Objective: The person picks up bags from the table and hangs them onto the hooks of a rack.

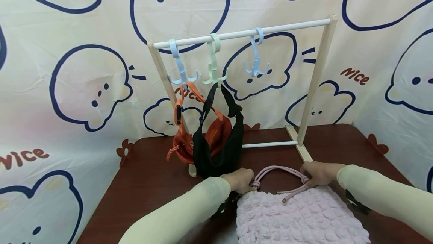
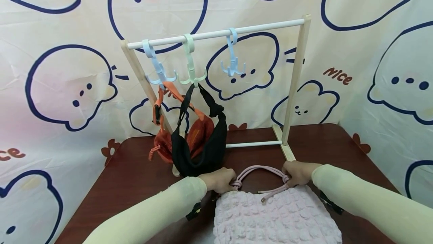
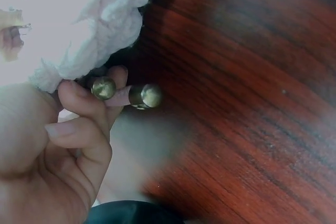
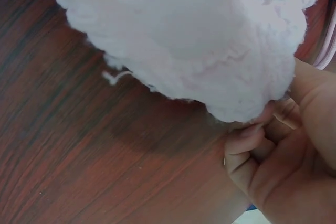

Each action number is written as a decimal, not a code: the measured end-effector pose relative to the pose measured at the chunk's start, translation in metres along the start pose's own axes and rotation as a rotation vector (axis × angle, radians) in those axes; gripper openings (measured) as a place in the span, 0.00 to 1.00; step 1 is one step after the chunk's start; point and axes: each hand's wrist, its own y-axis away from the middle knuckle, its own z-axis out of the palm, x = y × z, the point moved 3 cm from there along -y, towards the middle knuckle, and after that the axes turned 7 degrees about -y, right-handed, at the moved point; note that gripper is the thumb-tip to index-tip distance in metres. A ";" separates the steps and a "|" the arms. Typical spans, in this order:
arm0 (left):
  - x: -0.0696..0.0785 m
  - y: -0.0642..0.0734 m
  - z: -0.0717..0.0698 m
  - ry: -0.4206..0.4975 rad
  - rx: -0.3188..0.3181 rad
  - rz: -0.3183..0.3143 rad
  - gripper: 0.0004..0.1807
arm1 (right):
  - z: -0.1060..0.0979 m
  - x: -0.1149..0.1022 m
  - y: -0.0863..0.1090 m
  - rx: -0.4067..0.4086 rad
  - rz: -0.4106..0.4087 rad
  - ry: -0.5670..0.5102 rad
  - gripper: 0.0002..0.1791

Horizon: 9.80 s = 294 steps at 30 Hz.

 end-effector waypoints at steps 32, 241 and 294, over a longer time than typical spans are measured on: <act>-0.002 0.006 0.004 0.026 0.106 0.113 0.16 | 0.004 0.007 -0.001 0.061 -0.137 -0.033 0.11; -0.021 0.070 -0.143 0.250 0.579 0.102 0.12 | -0.095 -0.057 0.087 0.726 -0.334 -0.179 0.06; -0.024 0.082 -0.173 0.180 0.763 0.111 0.10 | -0.115 -0.077 0.086 0.844 -0.365 -0.146 0.09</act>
